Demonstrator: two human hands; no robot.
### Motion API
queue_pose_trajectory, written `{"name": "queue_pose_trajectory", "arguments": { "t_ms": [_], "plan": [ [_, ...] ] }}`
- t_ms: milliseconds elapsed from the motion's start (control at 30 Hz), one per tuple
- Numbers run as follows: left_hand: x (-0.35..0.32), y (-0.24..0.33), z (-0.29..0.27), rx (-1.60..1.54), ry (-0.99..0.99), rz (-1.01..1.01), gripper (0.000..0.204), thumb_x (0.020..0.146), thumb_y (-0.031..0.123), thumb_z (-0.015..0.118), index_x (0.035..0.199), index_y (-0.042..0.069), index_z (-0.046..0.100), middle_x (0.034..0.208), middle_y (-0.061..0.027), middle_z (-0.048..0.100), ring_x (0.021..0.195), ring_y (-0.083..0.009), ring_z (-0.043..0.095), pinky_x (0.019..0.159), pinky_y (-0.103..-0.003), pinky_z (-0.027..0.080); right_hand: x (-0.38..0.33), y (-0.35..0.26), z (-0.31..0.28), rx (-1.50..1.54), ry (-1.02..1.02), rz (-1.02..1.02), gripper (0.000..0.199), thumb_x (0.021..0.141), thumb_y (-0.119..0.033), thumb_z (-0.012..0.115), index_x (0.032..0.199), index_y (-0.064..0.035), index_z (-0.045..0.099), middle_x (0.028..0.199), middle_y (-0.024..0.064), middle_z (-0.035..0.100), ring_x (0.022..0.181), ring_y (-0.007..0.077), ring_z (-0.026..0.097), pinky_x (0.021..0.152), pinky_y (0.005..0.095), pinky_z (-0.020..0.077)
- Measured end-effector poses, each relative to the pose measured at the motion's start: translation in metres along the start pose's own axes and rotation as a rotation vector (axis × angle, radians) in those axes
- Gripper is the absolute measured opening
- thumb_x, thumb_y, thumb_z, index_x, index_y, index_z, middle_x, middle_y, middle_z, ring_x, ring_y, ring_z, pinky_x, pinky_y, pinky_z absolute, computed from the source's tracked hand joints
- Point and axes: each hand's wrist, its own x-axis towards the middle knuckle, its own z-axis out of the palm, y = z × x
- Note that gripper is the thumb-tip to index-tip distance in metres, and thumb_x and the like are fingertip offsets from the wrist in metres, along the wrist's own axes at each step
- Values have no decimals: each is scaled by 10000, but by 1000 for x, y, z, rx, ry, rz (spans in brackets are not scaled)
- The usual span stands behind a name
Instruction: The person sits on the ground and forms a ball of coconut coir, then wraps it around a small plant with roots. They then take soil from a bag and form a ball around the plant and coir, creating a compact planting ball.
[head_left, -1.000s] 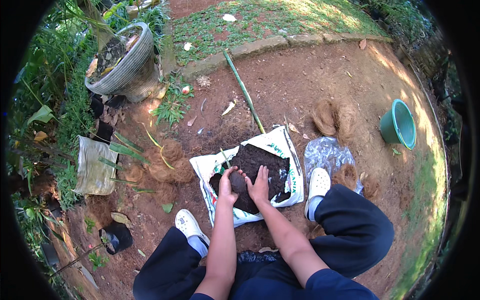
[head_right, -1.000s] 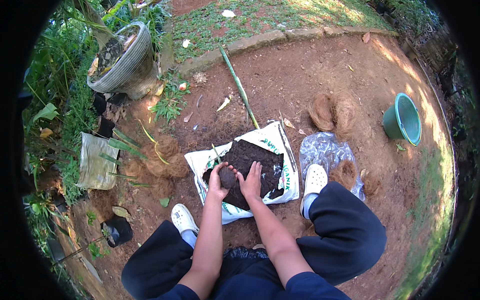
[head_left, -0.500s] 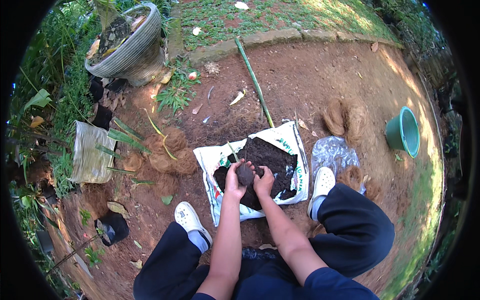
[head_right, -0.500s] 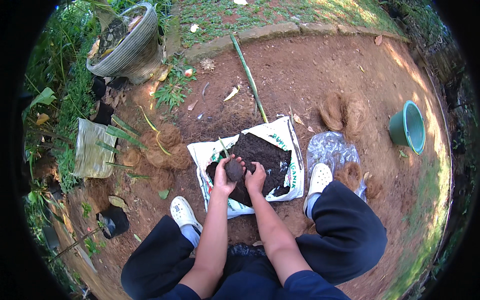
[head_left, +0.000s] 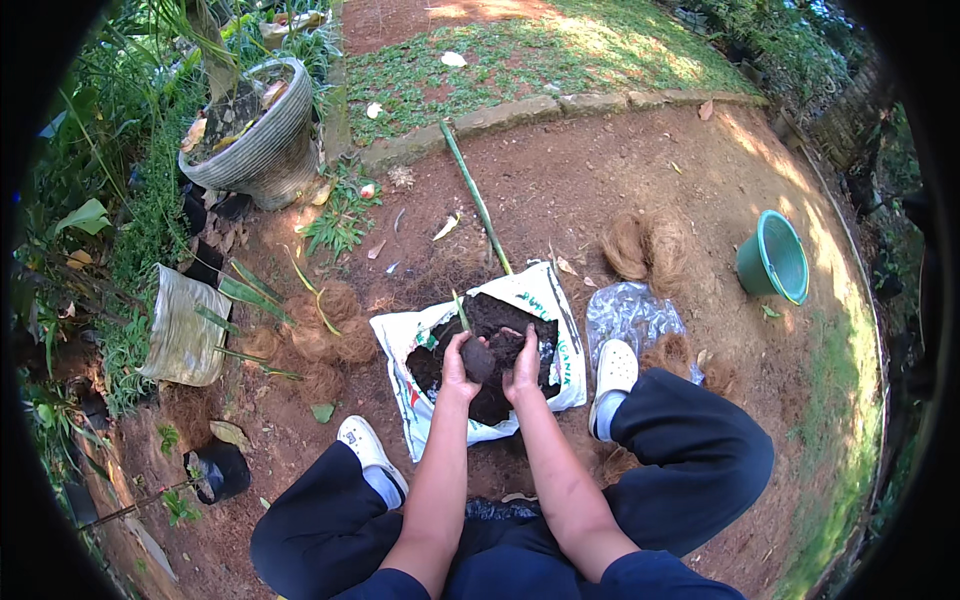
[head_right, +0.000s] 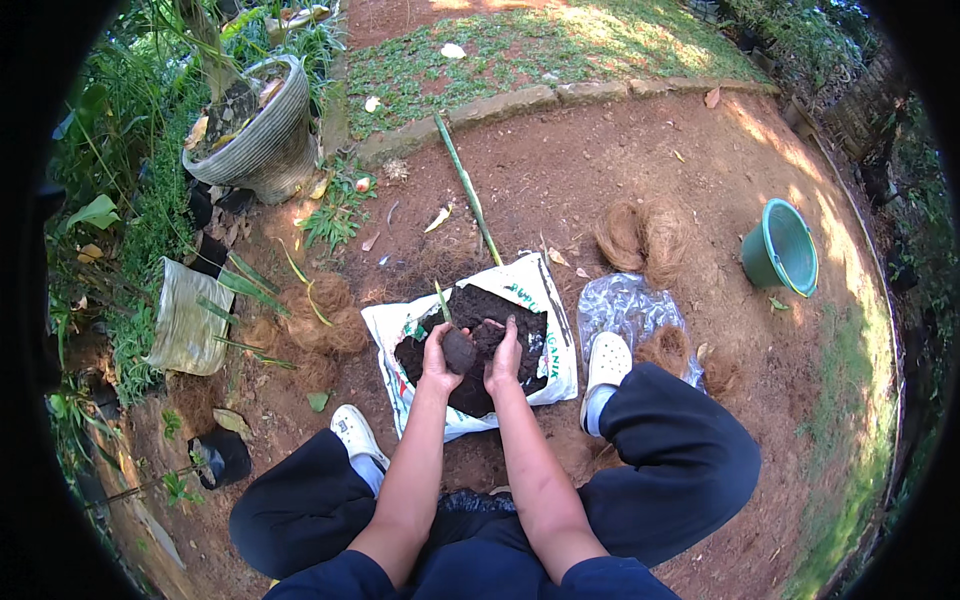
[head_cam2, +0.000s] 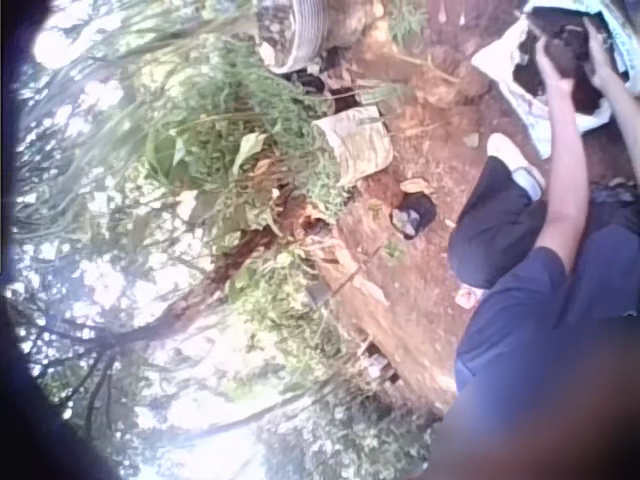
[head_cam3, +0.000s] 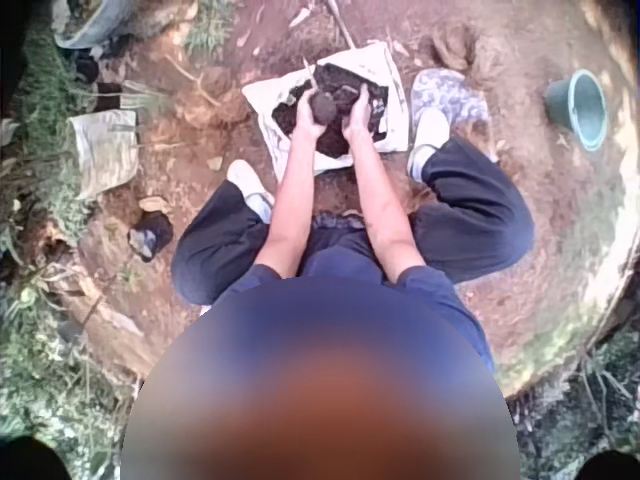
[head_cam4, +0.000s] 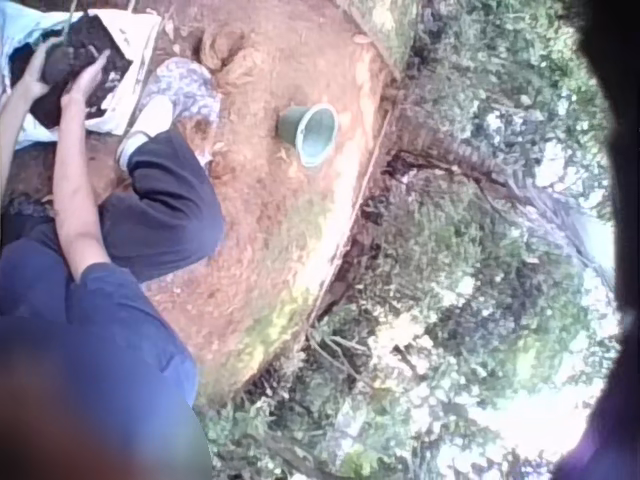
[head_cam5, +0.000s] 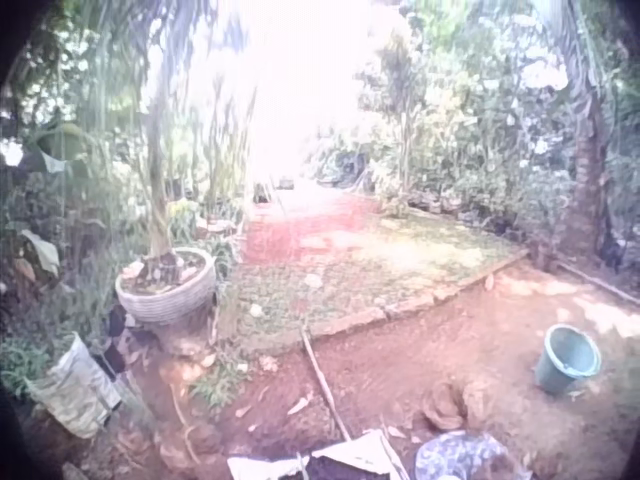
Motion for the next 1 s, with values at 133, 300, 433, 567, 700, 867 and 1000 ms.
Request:
{"name": "queue_pose_trajectory", "arguments": {
  "t_ms": [133,300,433,567,700,867,1000],
  "plan": [
    [-8,-13,10,158,-154,-76,223,874,366,603,937,157,650,886,-15,676,809,-186,650,789,-363,531,-25,-2,14,-406,16,-297,628,1012,-526,357,1104,6,679,1010,139,684,939,217,632,878,341,477],
    [-10,-21,20,241,-211,43,206,912,273,610,1018,112,684,943,-33,689,838,-160,650,770,-315,526,-44,5,14,-828,90,-606,556,1028,-433,345,1166,11,650,1125,194,677,1085,367,625,933,403,465],
    [-20,-18,28,344,-173,64,236,909,250,636,1047,68,693,969,-47,689,867,-153,648,798,-297,523,-47,7,15,-951,58,-745,578,1032,-446,294,1289,-13,577,1327,202,559,1306,394,441,1087,493,306],
    [-25,-16,31,355,-201,91,295,900,267,644,1089,43,674,1016,-75,678,921,-164,634,829,-311,522,-51,6,18,-1103,79,-779,629,1030,-487,223,1453,-57,402,1523,168,351,1451,388,201,1142,595,119],
    [-17,-15,27,517,-161,211,256,890,239,632,986,12,701,952,-68,677,863,-144,632,805,-301,520,-56,7,21,-1149,151,-847,613,1037,-465,228,1487,-62,334,1550,157,301,1446,396,210,1145,567,150],
    [-8,-15,24,558,-120,256,277,909,279,605,956,21,696,926,-64,682,852,-155,639,800,-311,522,-50,9,22,-994,171,-922,592,1030,-456,305,1455,-48,370,1491,202,365,1397,397,299,1133,490,230],
    [-12,-16,26,231,-161,20,295,940,330,579,1034,63,660,992,-74,686,895,-197,652,836,-333,521,-38,3,18,-788,201,-807,575,1020,-465,352,1381,-26,440,1388,235,441,1314,390,396,1094,458,302]
  ]
}}
